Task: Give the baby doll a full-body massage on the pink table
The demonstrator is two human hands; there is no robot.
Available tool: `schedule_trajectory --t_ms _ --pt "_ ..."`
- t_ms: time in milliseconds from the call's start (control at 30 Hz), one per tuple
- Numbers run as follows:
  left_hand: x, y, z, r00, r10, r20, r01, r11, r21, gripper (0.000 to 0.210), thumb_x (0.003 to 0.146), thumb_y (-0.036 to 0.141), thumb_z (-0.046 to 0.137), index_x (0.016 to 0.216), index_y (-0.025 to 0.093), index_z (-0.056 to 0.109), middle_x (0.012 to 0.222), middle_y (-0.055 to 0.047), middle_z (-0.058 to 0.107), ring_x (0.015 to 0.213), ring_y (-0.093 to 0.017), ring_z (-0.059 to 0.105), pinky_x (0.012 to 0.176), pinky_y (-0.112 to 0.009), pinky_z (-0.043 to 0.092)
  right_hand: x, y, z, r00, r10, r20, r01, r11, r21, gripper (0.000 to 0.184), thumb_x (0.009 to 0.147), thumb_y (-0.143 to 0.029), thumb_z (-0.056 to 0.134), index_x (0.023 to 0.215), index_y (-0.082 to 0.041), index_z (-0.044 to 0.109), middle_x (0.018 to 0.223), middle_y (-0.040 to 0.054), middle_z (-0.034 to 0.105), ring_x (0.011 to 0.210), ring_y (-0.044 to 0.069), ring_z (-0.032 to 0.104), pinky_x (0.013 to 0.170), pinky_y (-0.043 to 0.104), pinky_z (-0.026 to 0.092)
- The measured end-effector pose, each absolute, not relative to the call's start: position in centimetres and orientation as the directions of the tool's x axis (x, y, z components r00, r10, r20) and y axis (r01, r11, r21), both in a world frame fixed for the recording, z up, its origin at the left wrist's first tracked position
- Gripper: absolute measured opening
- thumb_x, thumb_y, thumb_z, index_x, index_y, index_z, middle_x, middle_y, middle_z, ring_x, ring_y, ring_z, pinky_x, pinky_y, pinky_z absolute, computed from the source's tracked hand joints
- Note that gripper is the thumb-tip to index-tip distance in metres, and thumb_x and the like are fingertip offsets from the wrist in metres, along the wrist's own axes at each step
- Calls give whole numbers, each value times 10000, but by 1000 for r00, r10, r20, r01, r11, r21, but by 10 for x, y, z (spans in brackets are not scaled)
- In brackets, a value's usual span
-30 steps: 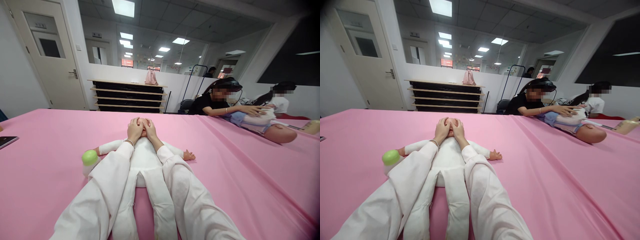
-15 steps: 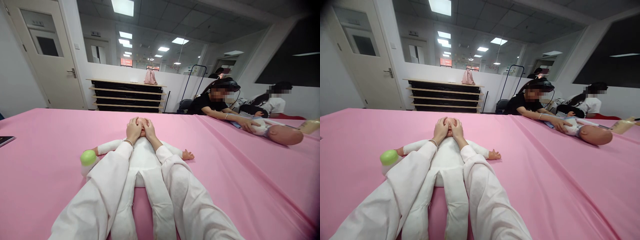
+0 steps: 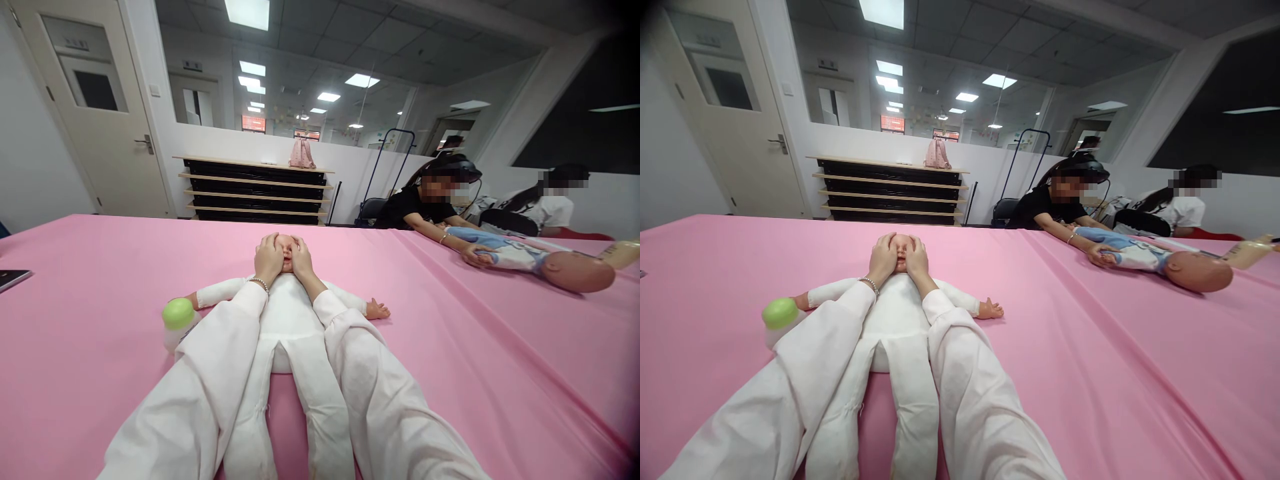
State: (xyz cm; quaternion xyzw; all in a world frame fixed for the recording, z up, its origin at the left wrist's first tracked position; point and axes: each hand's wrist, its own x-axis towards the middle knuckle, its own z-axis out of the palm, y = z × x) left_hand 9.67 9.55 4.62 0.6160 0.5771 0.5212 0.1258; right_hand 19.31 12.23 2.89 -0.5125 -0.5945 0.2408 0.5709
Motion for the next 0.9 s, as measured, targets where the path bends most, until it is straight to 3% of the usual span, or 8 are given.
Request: schedule_trajectory --t_ms 267,533,900 --pt "97 93 47 -227 843 489 573 -290 766 391 853 289 444 1221 203 542 1302 -85 523 1203 -229 474 1068 -382 322 194 119 30 154 880 448 341 379 -861 318 793 -350 529 1087 -234 561 1168 46 581 1092 184 524 995 344 381" --pt "97 95 46 -226 836 499 566 -304 766 409 870 175 320 1203 185 559 1294 -82 532 1219 -209 466 1077 -368 312 192 122 31 200 890 411 314 339 -887 338 837 -197 345 1068 -248 587 1169 16 597 1133 161 510 1026 337 360" --pt "97 93 46 -231 842 487 556 -296 777 380 860 304 445 1214 212 548 1304 -85 521 1210 -230 471 1071 -383 320 195 120 28 157 878 452 326 386 -863 324 808 -360 512 1097 -230 579 1199 50 584 1121 189 525 1007 343 375"
